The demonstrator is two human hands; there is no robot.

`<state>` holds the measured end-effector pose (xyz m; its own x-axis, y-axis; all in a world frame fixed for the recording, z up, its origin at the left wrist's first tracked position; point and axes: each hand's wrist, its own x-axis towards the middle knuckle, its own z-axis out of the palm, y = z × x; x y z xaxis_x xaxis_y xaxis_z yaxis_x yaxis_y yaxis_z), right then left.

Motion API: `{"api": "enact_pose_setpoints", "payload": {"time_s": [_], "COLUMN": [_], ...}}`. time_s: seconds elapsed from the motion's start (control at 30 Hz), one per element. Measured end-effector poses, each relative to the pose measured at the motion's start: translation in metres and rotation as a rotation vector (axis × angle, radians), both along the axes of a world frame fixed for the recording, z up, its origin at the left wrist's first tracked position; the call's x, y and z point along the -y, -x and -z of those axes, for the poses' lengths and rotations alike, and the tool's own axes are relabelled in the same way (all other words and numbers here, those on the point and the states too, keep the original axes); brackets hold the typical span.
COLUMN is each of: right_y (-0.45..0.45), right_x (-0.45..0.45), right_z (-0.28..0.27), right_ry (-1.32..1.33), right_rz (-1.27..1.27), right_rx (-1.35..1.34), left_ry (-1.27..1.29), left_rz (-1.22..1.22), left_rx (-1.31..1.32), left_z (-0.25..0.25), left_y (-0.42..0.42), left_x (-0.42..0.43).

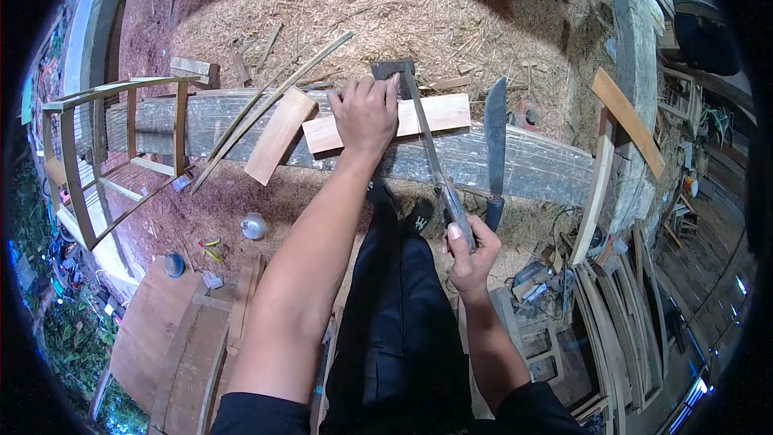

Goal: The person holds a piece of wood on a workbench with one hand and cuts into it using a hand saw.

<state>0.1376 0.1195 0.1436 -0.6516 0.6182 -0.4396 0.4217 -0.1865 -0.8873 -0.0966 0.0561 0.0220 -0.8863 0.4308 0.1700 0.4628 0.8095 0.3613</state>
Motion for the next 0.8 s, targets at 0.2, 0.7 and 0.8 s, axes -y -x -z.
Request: {"api": "enact_pose_setpoints", "payload": {"time_s": [0.2,0.7,0.8], "right_y": [0.002,0.034,0.025], "right_x": [0.005,0.021,0.024], "right_z": [-0.005,-0.032,-0.037], "right_ry": [0.028,-0.031,-0.180], "right_rz": [0.017,-0.032,-0.080], "right_rx": [0.002,0.219,0.251], "left_ry": [0.035,0.088,0.080], "left_rz": [0.017,0.044,0.003], "left_rx": [0.054,0.078,0.069], "left_z": [-0.004,-0.005,-0.006], "left_y": [0.000,0.001,-0.001], "left_x": [0.001,-0.004,-0.006]}}
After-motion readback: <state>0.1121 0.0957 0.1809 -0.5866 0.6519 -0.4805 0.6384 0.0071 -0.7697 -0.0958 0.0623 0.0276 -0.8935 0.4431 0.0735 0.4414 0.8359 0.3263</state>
